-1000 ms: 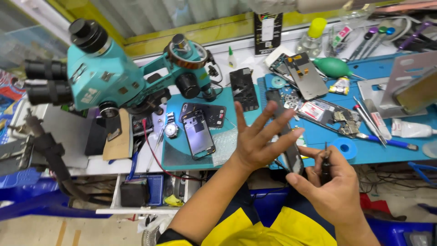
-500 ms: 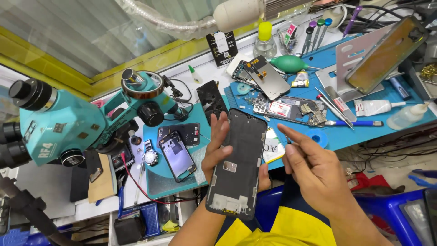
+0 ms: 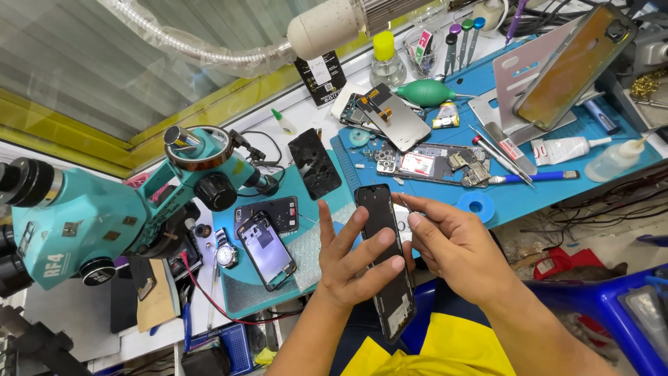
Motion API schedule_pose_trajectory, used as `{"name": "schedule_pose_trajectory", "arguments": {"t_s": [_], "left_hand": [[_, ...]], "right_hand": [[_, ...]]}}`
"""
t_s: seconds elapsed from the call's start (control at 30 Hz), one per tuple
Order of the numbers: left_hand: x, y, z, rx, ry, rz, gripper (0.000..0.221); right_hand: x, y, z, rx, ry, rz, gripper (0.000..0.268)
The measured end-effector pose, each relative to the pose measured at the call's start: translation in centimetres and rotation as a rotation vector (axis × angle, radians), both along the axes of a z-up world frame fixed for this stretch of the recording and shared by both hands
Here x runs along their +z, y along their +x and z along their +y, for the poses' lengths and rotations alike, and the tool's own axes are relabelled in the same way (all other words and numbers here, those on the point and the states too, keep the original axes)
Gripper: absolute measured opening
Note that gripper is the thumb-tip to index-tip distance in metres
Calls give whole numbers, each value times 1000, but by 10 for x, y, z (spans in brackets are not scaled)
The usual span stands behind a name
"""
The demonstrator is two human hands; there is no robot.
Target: The person is preparing a new LCD screen for a mobile phone by peeling off protective plastic films and inspecting the part at a repair bench.
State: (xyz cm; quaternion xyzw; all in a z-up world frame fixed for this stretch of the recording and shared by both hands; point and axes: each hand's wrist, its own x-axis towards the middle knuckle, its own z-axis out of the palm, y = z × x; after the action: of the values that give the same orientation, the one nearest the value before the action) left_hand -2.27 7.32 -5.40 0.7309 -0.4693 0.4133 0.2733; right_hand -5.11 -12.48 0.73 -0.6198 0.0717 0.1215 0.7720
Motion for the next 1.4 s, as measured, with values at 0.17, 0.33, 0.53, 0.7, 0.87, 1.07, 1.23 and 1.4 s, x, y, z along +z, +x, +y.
{"name": "schedule_pose_trajectory", "arguments": {"t_s": [0.17, 0.33, 0.53, 0.7, 0.87, 1.07, 1.23, 1.4], "left_hand": [[1, 1, -2, -16, 32, -63, 41], [5, 3, -4, -68, 74, -140, 21], [12, 9, -12, -123, 61, -239, 15], [15, 10, -14, -164, 63, -243, 4], [15, 9, -13, -178, 85, -236, 5], [16, 9, -15, -182, 102, -246, 6], [17, 7, -14, -210, 130, -229, 10], [17, 5, -10, -230, 150, -162, 11]], "right_hand": [[-8, 3, 0, -10, -6, 17, 47], [-12, 4, 1, -11, -7, 26, 50], [-8, 4, -2, -6, -135, 45, 48], [-2, 3, -4, 39, -119, 40, 52], [0, 3, -5, 35, -148, 29, 51], [-3, 4, -7, 28, -102, 97, 48], [-10, 5, -10, 62, -64, 97, 55], [-10, 3, -10, 56, -268, 5, 54]]}}
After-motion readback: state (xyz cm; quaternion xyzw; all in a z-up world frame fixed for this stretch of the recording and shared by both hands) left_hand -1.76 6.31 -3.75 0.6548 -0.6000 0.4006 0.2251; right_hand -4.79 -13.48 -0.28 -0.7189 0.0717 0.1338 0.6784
